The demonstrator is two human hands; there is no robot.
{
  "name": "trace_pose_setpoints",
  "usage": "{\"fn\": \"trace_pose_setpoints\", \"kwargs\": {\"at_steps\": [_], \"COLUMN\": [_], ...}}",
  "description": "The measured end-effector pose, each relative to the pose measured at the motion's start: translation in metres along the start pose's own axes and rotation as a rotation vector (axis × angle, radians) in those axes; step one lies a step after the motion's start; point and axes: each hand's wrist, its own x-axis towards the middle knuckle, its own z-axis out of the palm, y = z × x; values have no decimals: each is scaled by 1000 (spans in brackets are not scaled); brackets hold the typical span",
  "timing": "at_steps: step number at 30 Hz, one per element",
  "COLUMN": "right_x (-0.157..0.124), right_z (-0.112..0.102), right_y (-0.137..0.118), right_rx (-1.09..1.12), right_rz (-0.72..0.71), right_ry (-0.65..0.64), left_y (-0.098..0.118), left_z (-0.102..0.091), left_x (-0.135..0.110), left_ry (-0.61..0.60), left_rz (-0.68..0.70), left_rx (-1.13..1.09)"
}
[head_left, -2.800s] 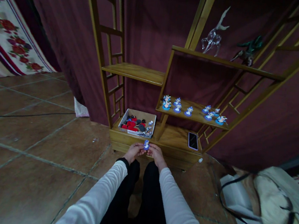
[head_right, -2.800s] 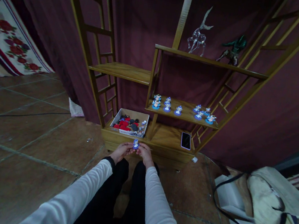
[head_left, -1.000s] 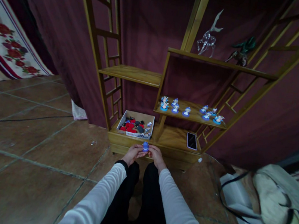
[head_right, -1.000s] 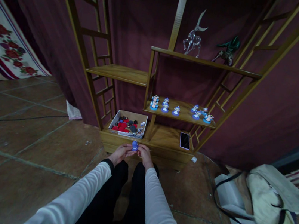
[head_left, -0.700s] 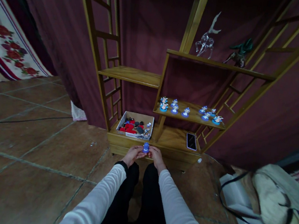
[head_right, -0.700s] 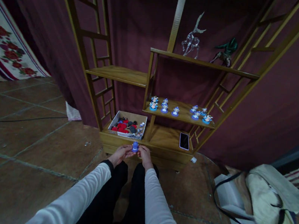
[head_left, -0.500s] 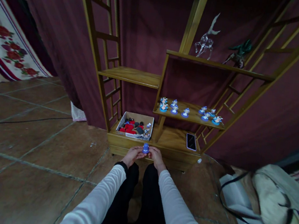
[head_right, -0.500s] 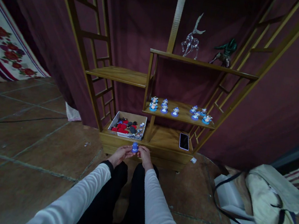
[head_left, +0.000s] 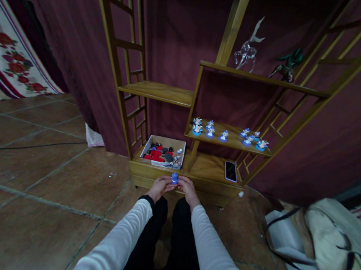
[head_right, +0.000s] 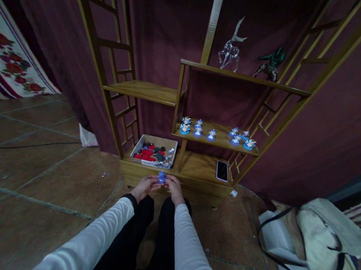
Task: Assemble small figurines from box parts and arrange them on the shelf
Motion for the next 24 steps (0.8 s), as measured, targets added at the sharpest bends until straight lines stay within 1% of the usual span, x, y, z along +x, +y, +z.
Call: {"fn": "trace_pose_setpoints", "kwargs": {"at_steps": [5,9,16,21,24], "right_x": [-1,-2,-3,0,1], "right_z": [0,0,2,2,2], "right_y": [1,-1,-1,1,1], "right_rx": [10,6,76,51,25], "right_rz": [20,19,-23,-17,-13], "right_ry": [-35,-74,-61,-53,-38], "left_y": [-1,-2,-1,2,2], "left_z": [-1,0,-1,-2,-3], "left_x": [2,2,3,2,2], "left_ry": [5,-20,-31,-89,-102], "left_rz": [-5,-27,-68,-128,-131], "left_rx": [-20,-8,28,41,53]}}
